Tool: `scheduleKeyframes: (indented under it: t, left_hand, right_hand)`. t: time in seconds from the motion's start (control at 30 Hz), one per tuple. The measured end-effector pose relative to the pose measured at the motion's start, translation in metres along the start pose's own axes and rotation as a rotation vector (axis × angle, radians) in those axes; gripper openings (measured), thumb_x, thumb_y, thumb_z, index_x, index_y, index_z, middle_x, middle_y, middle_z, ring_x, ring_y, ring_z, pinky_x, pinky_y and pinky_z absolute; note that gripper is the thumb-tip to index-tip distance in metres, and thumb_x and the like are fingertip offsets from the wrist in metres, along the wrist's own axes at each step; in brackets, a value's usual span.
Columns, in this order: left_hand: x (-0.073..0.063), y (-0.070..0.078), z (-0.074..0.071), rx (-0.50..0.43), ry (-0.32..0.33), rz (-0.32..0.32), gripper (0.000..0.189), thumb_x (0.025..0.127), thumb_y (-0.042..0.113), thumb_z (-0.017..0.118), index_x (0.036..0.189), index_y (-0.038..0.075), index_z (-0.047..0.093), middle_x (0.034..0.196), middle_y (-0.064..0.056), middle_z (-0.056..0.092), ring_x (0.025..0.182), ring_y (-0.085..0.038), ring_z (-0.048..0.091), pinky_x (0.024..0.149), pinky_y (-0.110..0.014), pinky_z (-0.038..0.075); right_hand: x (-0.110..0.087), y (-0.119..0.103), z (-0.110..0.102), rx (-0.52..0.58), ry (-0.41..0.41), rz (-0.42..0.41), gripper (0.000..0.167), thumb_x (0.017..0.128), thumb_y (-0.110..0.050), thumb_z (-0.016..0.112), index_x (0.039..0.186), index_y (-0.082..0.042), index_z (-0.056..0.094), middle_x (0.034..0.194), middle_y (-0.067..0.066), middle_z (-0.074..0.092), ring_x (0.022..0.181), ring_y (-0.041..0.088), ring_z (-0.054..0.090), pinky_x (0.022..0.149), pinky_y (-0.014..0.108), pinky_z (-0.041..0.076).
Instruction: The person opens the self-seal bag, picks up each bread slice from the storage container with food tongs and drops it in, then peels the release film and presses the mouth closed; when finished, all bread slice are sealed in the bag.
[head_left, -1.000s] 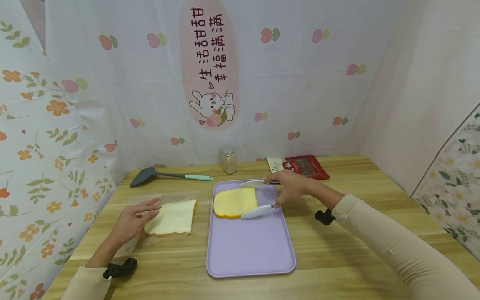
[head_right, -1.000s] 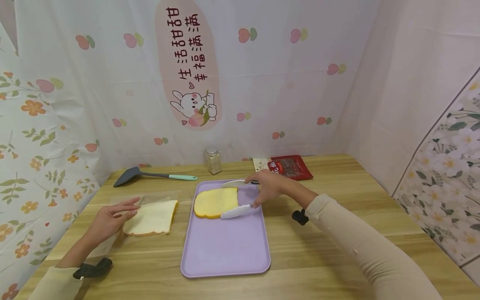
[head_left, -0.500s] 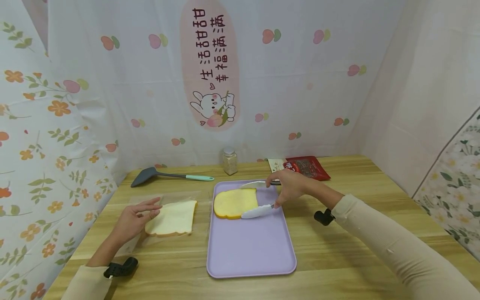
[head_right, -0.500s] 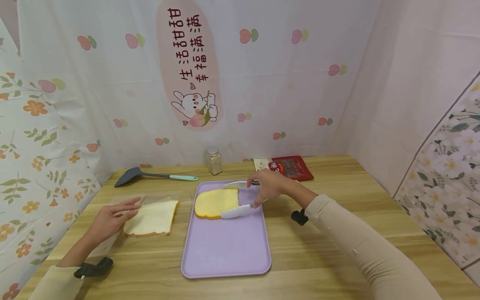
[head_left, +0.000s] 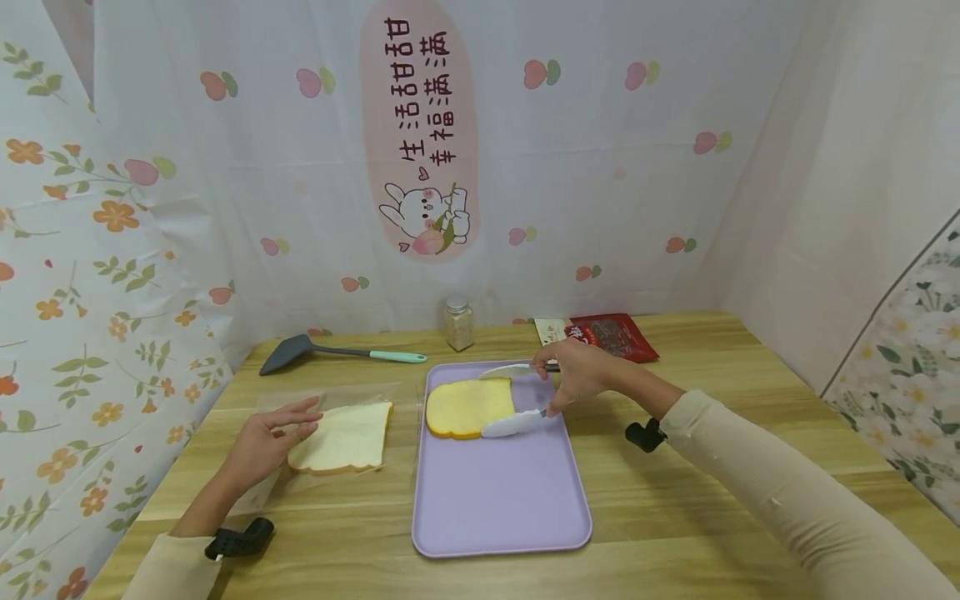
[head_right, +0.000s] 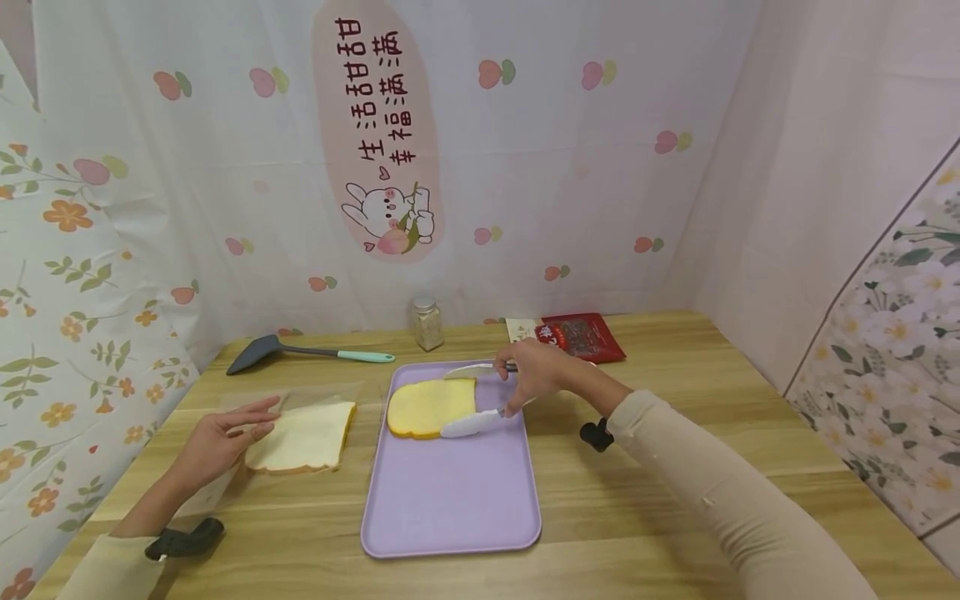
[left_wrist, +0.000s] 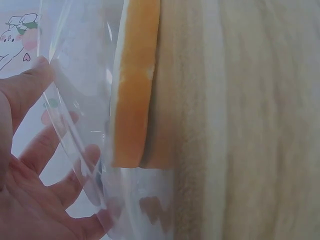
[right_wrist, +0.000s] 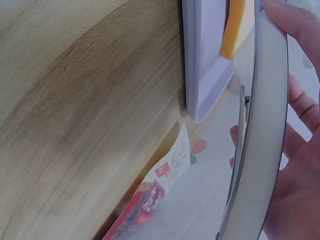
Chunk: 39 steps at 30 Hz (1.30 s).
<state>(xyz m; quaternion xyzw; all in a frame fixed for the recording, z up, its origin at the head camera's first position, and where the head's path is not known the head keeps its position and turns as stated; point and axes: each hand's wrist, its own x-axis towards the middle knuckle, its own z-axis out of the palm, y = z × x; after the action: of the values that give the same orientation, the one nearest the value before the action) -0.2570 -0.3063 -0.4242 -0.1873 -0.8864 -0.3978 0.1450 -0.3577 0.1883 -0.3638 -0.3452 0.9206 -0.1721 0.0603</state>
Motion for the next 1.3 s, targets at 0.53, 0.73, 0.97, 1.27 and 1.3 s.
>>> scheduleKeyframes:
  t: [0.53, 0.73, 0.97, 1.27, 1.3]
  left_hand:
    - [-0.001, -0.002, 0.001, -0.017, -0.008, -0.019, 0.022, 0.095, 0.013, 0.068, 0.113, 0.002, 0.075, 0.136, -0.018, 0.059, 0.117, 0.009, 0.048, 0.072, -0.025, 0.049]
    - [-0.001, -0.002, 0.0, 0.004, -0.01, -0.023, 0.021, 0.095, 0.013, 0.068, 0.113, 0.004, 0.076, 0.136, -0.017, 0.059, 0.119, 0.012, 0.043, 0.077, -0.03, 0.051]
    - [-0.001, -0.003, 0.0, -0.037, -0.011, -0.02, 0.022, 0.095, 0.011, 0.068, 0.113, 0.002, 0.075, 0.136, -0.02, 0.058, 0.118, 0.012, 0.044, 0.082, -0.049, 0.053]
    - [0.0, -0.005, 0.001, -0.042, -0.011, -0.019, 0.022, 0.095, 0.01, 0.067, 0.113, 0.0, 0.075, 0.135, -0.021, 0.058, 0.116, 0.013, 0.046, 0.072, -0.024, 0.051]
    - [0.0, -0.005, 0.001, -0.046, -0.009, -0.017, 0.021, 0.095, 0.009, 0.067, 0.113, 0.0, 0.075, 0.135, -0.021, 0.058, 0.116, 0.013, 0.046, 0.071, -0.022, 0.05]
  right_hand:
    - [-0.003, 0.003, 0.003, 0.042, 0.005, 0.006, 0.058, 0.059, -0.042, 0.095, 0.09, -0.009, 0.058, 0.106, 0.01, 0.064, 0.062, 0.011, 0.033, 0.054, 0.028, 0.028]
    - [-0.004, 0.005, 0.004, 0.027, -0.001, -0.035, 0.063, 0.059, -0.042, 0.095, 0.098, -0.008, 0.06, 0.115, 0.005, 0.062, 0.084, 0.02, 0.051, 0.068, 0.032, 0.041]
    - [-0.006, 0.008, 0.006, -0.007, -0.027, 0.006, 0.083, 0.061, -0.049, 0.092, 0.127, -0.008, 0.061, 0.131, 0.003, 0.059, 0.121, 0.025, 0.052, 0.1, 0.049, 0.044]
    - [-0.008, 0.01, 0.0, -0.034, -0.077, 0.039, 0.095, 0.064, -0.046, 0.09, 0.139, 0.0, 0.054, 0.141, 0.012, 0.053, 0.13, 0.033, 0.048, 0.104, 0.052, 0.042]
    - [-0.008, 0.011, 0.0, -0.035, -0.089, 0.044, 0.095, 0.065, -0.046, 0.089, 0.139, 0.0, 0.053, 0.142, 0.012, 0.053, 0.13, 0.034, 0.047, 0.104, 0.052, 0.042]
